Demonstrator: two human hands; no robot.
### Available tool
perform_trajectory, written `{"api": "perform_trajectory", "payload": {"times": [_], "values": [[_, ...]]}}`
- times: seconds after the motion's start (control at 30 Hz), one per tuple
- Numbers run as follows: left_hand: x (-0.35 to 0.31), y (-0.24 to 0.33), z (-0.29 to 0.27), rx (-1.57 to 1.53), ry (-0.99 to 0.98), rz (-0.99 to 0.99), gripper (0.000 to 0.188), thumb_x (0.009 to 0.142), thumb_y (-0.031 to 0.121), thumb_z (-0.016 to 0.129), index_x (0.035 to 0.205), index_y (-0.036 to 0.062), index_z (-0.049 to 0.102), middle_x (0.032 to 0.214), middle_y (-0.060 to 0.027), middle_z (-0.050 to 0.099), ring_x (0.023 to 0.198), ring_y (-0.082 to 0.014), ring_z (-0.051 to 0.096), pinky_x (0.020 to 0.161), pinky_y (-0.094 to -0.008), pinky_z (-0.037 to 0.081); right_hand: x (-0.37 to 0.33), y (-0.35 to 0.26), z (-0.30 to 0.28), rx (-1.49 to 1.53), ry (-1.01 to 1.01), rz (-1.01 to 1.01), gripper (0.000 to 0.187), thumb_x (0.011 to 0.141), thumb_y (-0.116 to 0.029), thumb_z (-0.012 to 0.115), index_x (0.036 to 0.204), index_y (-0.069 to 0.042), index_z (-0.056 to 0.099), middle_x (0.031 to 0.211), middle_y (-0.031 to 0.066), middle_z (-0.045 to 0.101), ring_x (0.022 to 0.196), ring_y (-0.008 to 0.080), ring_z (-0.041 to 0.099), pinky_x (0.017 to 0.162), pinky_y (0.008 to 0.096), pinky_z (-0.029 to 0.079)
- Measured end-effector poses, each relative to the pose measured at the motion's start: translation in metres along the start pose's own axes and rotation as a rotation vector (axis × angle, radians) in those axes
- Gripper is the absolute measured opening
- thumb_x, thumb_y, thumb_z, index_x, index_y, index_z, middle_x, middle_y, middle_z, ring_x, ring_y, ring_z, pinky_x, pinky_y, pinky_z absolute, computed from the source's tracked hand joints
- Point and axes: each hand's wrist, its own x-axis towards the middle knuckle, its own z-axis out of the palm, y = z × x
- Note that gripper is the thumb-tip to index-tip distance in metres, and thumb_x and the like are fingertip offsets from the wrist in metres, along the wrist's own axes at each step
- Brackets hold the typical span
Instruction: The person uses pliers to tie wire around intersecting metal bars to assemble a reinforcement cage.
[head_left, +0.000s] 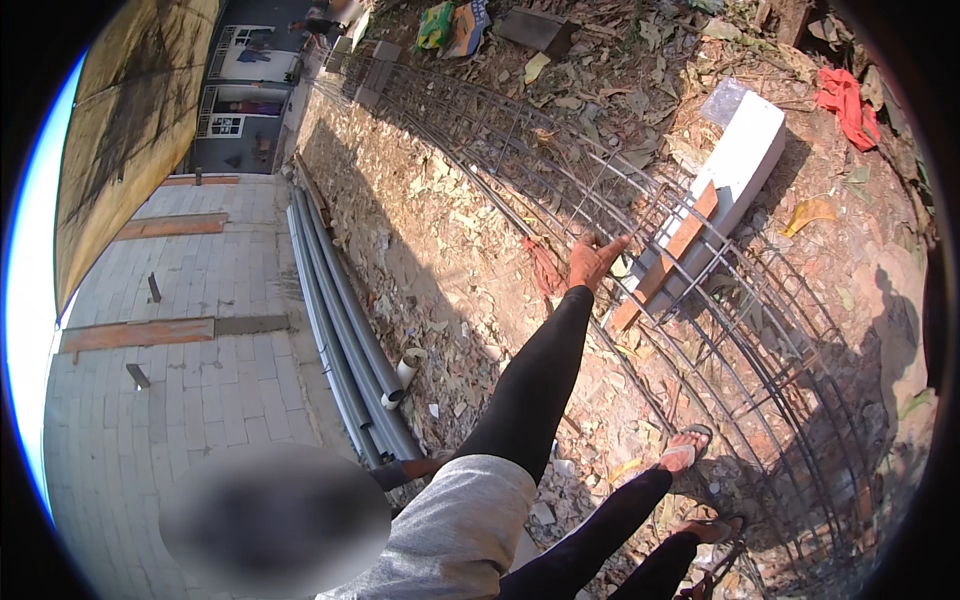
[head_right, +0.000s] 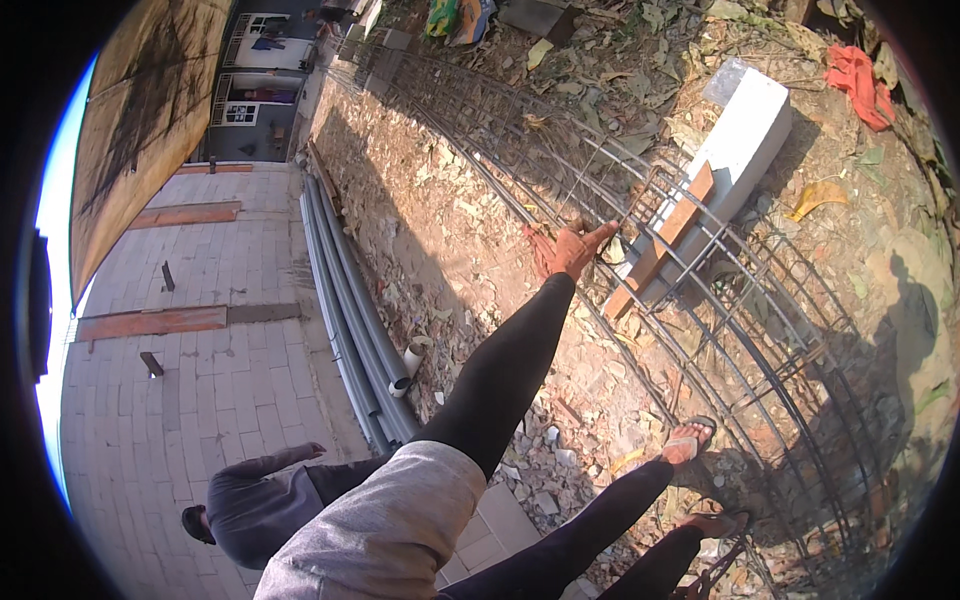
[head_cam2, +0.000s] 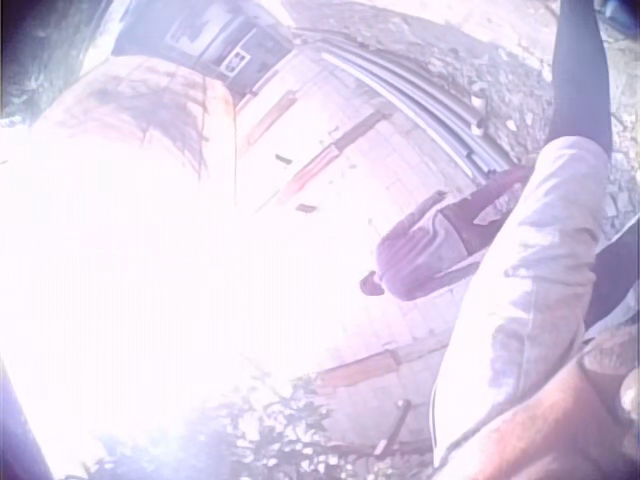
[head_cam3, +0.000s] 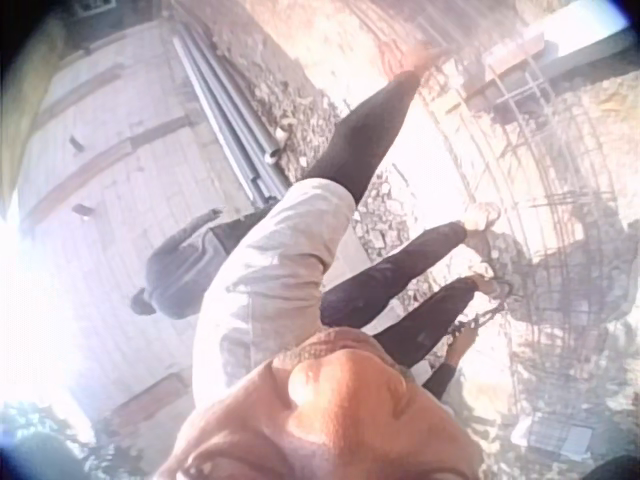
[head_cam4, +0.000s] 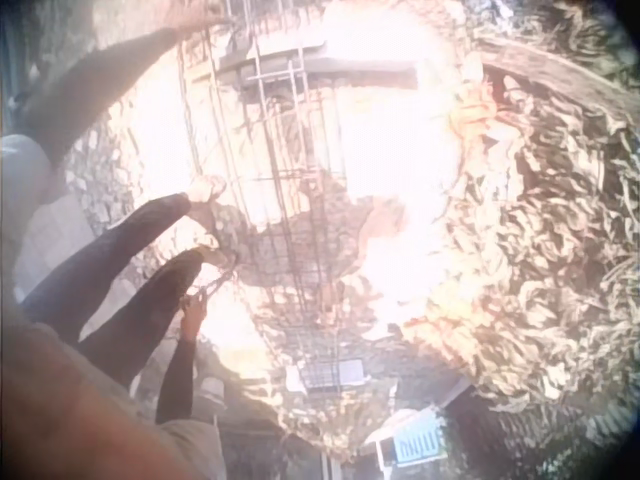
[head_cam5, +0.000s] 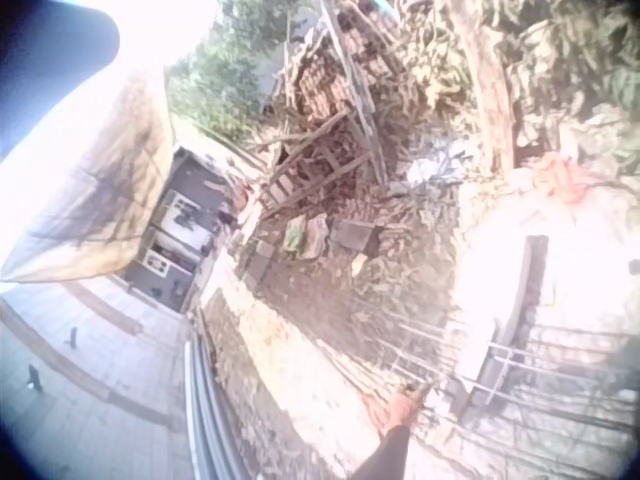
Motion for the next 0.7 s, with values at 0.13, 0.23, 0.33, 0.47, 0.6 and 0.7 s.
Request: {"api": "perform_trajectory", "payload": {"times": [0.13,0.23,0.33,0.47,0.6,0.7], "values": [[0.032,-0.017,0.01,-0.022,0.304,0.104,0.07,0.075,0.045,0.086,0.111,-0.0075,0.056,0.099,-0.027,0.067,0.093,-0.0403,0.066,0.082,-0.0457,0.051,0.055,0.078,-0.049,-0.352,-0.127,-0.317,0.055,0.099,-0.014,0.053,0.152,-0.021,0.042,0.101,0.0056,0.059,0.084,0.0156,0.058,0.069,0.0276,0.05],[0.017,-0.019,0.057,-0.078,0.406,0.115,0.078,0.076,0.046,0.085,0.121,-0.0068,0.05,0.108,-0.0309,0.065,0.103,-0.0435,0.065,0.087,-0.0468,0.05,0.007,0.031,-0.025,0.062,-0.009,0.027,0.053,0.099,-0.014,0.053,0.151,-0.021,0.043,0.098,0.0055,0.06,0.081,0.015,0.057,0.067,0.0271,0.049],[0.029,-0.033,0.044,-0.034,0.459,0.1,0.077,0.078,0.047,0.082,0.123,-0.0067,0.052,0.113,-0.0322,0.064,0.106,-0.0446,0.064,0.088,-0.0467,0.049,0.023,0.042,-0.018,0.014,-0.01,0.044,0.053,0.099,-0.012,0.054,0.15,-0.019,0.044,0.094,0.0057,0.06,0.081,0.0139,0.058,0.066,0.0273,0.049],[0.049,-0.029,0.016,0.202,0.061,-0.156,0.061,0.084,0.051,0.075,0.108,-0.0047,0.065,0.104,-0.0272,0.07,0.099,-0.042,0.067,0.084,-0.0464,0.05,0.029,0.041,-0.011,-0.019,-0.1,-0.015,0.054,0.098,-0.011,0.055,0.15,-0.018,0.044,0.093,0.0058,0.06,0.08,0.0135,0.057,0.064,0.0268,0.049],[0.039,-0.024,-0.003,0.071,0.161,-0.005,0.053,0.093,0.051,0.065,0.091,-0.0021,0.07,0.088,-0.0245,0.071,0.09,-0.0356,0.071,0.076,-0.0439,0.051,0.025,0.039,-0.01,-0.033,-0.202,-0.135,0.054,0.098,-0.01,0.056,0.15,-0.017,0.043,0.092,0.0059,0.06,0.078,0.0131,0.057,0.062,0.0264,0.048],[0.024,-0.032,-0.04,0.152,0.411,0.176,0.061,0.1,0.047,0.056,0.071,-0.0059,0.057,0.061,-0.02,0.053,0.058,-0.0262,0.049,0.062,-0.0473,0.041,0.03,0.047,-0.015,-0.038,-0.224,-0.167,0.054,0.098,-0.01,0.056,0.15,-0.015,0.043,0.092,0.0062,0.06,0.076,0.0132,0.057,0.06,0.0256,0.048]]}}
